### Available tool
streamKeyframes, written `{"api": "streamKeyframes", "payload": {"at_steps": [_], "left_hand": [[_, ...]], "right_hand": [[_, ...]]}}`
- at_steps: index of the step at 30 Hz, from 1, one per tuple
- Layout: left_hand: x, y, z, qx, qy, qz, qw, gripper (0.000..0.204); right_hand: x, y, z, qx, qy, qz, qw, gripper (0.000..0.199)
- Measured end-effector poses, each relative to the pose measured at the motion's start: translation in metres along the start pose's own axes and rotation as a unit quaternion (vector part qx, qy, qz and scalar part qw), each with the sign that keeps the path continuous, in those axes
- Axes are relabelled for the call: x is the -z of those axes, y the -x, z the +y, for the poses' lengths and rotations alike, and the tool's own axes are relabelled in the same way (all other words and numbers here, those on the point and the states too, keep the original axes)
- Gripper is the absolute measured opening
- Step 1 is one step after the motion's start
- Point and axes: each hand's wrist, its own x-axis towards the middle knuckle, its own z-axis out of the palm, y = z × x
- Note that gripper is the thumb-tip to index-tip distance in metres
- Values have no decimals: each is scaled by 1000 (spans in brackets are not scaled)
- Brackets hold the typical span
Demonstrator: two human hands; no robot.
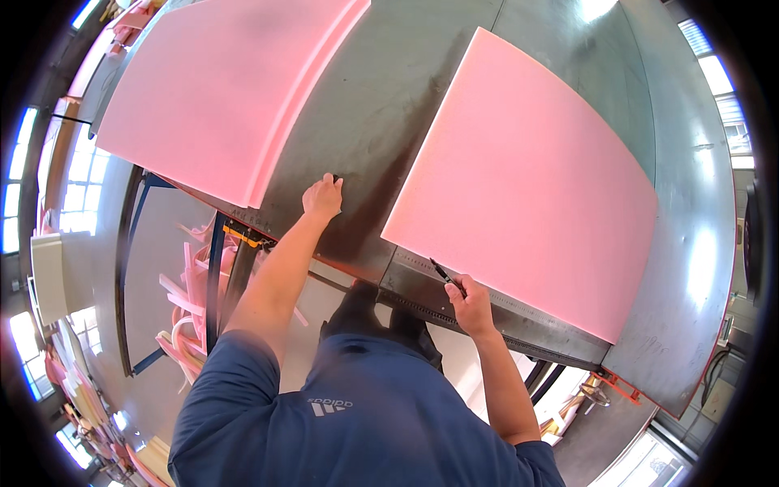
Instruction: The person uses a manual guillotine cutter to slice large pink foam sheets into smaller rectangular pieces. They repeatedly measure the foam with a tape measure, mark it with a pen, and align it against the cutter's guide before making precise cuts. The cut pieces are stacked on the table while offcuts are discarded.
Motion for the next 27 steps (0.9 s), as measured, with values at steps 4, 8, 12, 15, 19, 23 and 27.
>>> {"api": "streamKeyframes", "payload": {"at_steps": [4, 8, 12, 15, 19, 23, 27], "left_hand": [[-7, 7, -4, 12, 0, 4, 1000, 37], [-4, 6, -5, 9, 17, -3, 1000, 38], [0, 10, -6, 32, -38, -58, 997, 34], [16, 9, 0, 32, -76, -119, 989, 37], [53, -8, 15, 56, -89, -232, 967, 44], [59, -30, 18, 94, -95, -285, 949, 46], [59, -40, 34, 64, -130, -299, 943, 46]], "right_hand": [[-4, 3, 6, -10, -42, 29, 999, 28], [-5, 4, 6, 6, -13, 33, 999, 27], [-6, 2, 1, 1, -33, 37, 999, 27], [-5, 1, 1, 4, -33, 37, 999, 27], [-5, 2, 10, 6, -28, 41, 999, 25], [-3, 7, 12, -11, -32, 31, 999, 25], [-4, 15, 24, -12, -33, 40, 999, 25]]}}
